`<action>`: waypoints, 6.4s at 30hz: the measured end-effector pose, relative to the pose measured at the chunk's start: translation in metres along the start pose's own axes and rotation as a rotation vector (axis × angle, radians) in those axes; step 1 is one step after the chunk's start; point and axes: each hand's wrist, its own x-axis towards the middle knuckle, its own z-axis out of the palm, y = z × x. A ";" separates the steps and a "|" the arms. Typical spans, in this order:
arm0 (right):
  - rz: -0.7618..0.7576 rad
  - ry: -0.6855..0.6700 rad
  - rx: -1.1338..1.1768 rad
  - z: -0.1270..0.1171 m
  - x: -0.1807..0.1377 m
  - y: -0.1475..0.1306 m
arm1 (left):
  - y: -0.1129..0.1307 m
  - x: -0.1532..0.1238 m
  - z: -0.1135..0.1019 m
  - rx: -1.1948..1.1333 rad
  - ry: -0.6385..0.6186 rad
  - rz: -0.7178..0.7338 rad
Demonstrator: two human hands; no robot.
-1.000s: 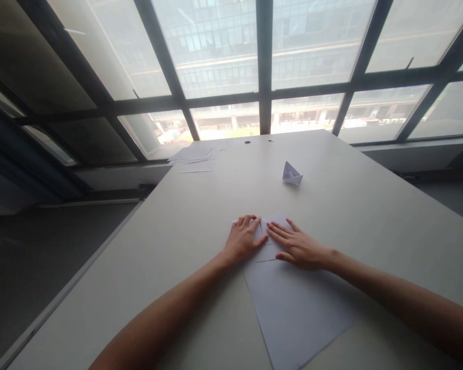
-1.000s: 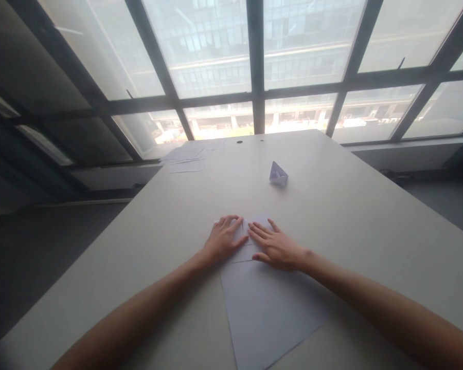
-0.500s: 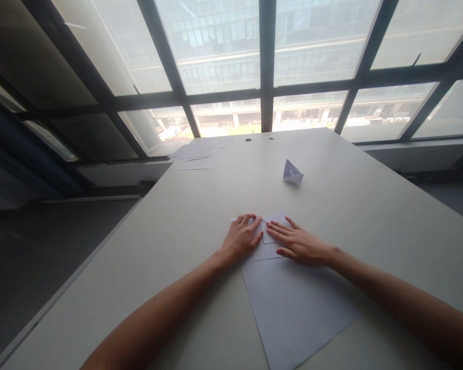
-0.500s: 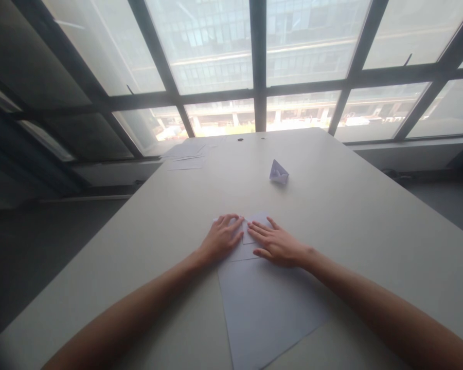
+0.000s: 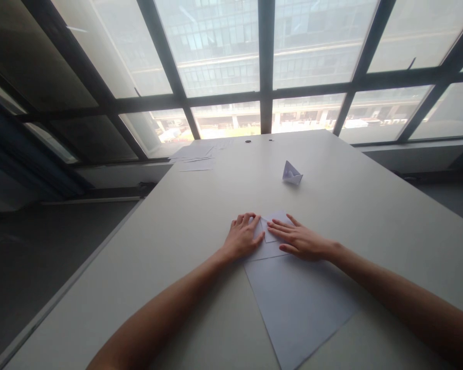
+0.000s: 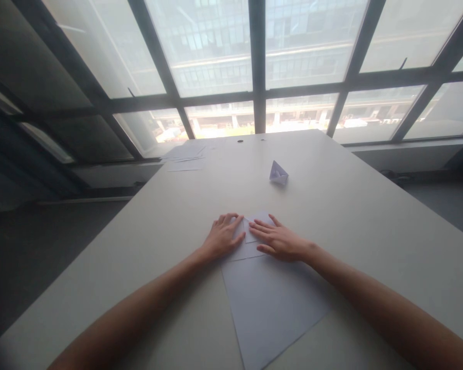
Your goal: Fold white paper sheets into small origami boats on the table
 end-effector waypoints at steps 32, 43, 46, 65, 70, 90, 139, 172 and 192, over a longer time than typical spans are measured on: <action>0.024 0.018 -0.139 0.003 -0.011 -0.001 | 0.001 -0.002 -0.003 -0.018 -0.016 0.027; 0.129 0.131 -0.225 -0.022 -0.043 0.007 | 0.000 0.000 -0.001 -0.015 -0.025 0.026; 0.059 0.125 -0.134 -0.016 -0.008 -0.016 | 0.002 -0.001 -0.003 -0.027 -0.025 0.021; 0.041 0.254 0.180 0.015 0.035 -0.008 | -0.009 0.004 -0.004 -0.094 -0.024 0.018; 0.045 0.279 0.125 0.017 0.033 -0.008 | -0.009 0.004 -0.002 -0.107 -0.035 -0.004; 0.035 0.176 -0.018 0.007 0.033 -0.014 | -0.038 0.010 -0.026 0.028 -0.076 -0.395; 0.072 0.183 -0.160 0.015 0.037 -0.015 | 0.010 -0.012 -0.008 -0.060 -0.018 0.176; 0.104 0.189 -0.077 0.014 0.036 -0.018 | 0.005 -0.037 -0.003 -0.045 -0.007 0.402; 0.028 0.081 -0.089 -0.003 0.057 0.003 | 0.005 -0.041 -0.006 -0.068 0.003 0.402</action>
